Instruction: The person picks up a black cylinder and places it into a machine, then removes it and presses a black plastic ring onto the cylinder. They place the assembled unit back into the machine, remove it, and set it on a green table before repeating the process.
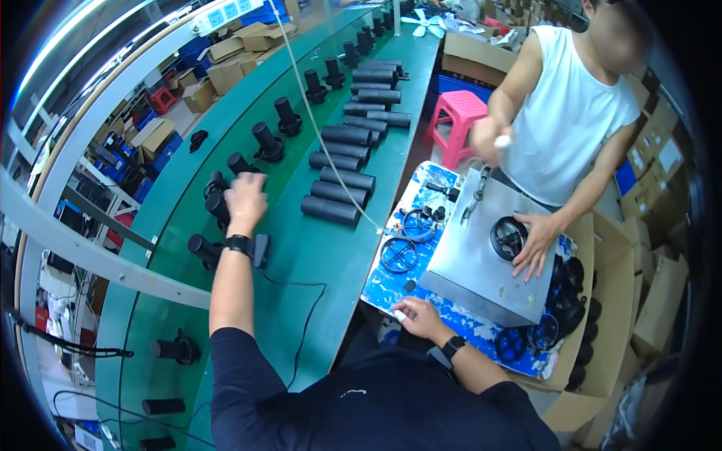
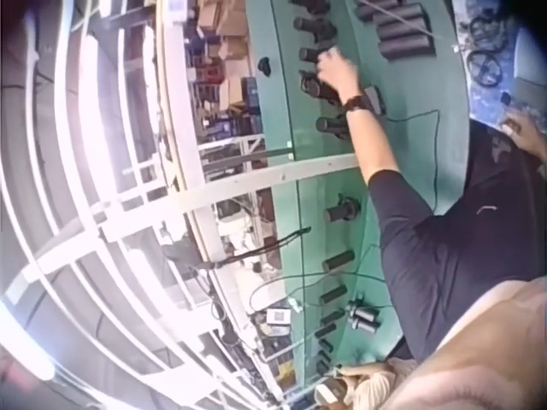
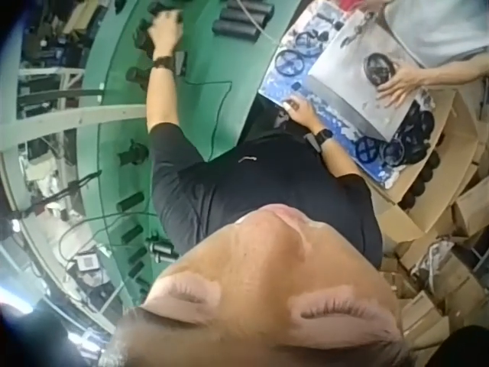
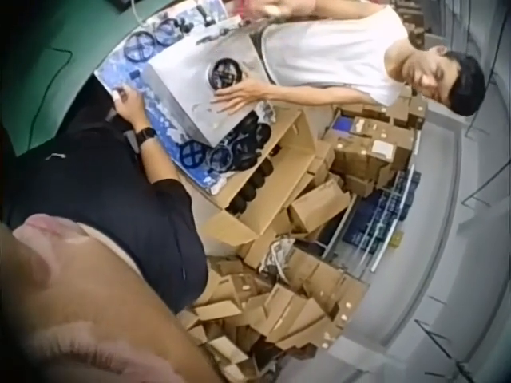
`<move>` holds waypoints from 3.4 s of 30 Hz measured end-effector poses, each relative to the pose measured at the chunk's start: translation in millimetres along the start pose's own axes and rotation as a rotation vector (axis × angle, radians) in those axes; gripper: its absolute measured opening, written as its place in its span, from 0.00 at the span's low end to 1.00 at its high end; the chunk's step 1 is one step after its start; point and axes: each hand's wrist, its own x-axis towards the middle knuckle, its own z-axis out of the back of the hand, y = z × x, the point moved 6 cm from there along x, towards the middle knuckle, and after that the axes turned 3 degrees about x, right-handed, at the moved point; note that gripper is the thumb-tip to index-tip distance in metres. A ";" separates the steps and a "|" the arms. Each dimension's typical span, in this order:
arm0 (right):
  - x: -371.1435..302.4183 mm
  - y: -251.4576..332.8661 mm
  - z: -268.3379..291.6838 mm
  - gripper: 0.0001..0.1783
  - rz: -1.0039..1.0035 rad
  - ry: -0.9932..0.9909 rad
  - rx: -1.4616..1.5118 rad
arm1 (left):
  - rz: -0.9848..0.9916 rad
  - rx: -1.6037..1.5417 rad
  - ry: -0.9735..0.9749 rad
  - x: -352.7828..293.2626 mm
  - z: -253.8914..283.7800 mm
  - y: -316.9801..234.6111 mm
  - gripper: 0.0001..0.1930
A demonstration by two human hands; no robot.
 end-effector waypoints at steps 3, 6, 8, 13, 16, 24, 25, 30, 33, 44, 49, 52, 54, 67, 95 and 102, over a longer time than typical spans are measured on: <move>0.3 0.6 -0.5 0.17 -0.012 0.023 -0.005 | -0.396 -0.329 0.014 -14.1 -30.9 -77.4 0.36; 2.2 -1.9 -3.5 0.10 -0.011 -0.006 0.031 | -0.238 -0.218 0.001 -26.8 -69.8 -84.0 0.37; 1.0 -0.8 -1.7 0.10 -0.008 -0.013 0.031 | -0.163 -0.162 -0.005 -35.3 -80.4 -83.0 0.38; -2.5 -3.0 -3.6 0.10 0.014 -0.021 0.042 | -0.166 -0.233 0.135 -79.3 -65.6 -72.0 0.30; -3.5 -5.9 -3.6 0.10 0.022 0.000 0.055 | -0.147 -0.229 0.266 -129.9 -43.0 -69.7 0.25; 9.0 20.8 -7.7 0.20 -0.050 0.068 0.224 | 0.613 -2.200 0.590 -284.4 28.3 -156.5 0.34; 15.0 43.0 -6.4 0.26 -0.016 0.076 0.432 | 0.618 -2.196 0.611 -287.7 34.2 -171.7 0.34; 19.3 122.1 18.2 0.37 0.007 0.051 0.930 | 0.373 -2.386 0.964 -288.7 61.1 -256.3 0.36; 4.5 121.1 43.8 0.38 -0.055 -0.127 0.912 | 0.294 -2.363 1.105 -282.3 65.8 -289.6 0.37; -66.5 106.0 79.9 0.31 -0.220 -0.266 0.829 | 0.039 -2.250 1.322 -300.9 49.8 -321.4 0.37; -77.3 81.4 58.5 0.30 -0.346 -0.272 0.839 | 0.195 -2.224 1.345 -312.2 57.6 -323.1 0.27; -76.2 90.2 49.9 0.29 -0.313 -0.286 0.812 | 0.201 -1.880 0.776 -305.9 64.4 -303.8 0.22; -68.5 86.9 58.8 0.26 -0.329 -0.299 0.823 | 0.062 -1.750 0.577 -284.1 63.9 -302.3 0.24; -65.5 85.3 49.6 0.26 -0.311 -0.341 0.804 | 0.157 -1.911 0.626 -285.5 57.4 -284.8 0.30; -66.6 75.8 42.1 0.21 -0.354 -0.350 0.825 | 0.239 -1.866 0.705 -295.4 43.2 -284.8 0.27; -67.5 69.8 42.0 0.21 -0.369 -0.342 0.828 | 0.222 -1.838 0.714 -299.8 30.6 -282.6 0.27</move>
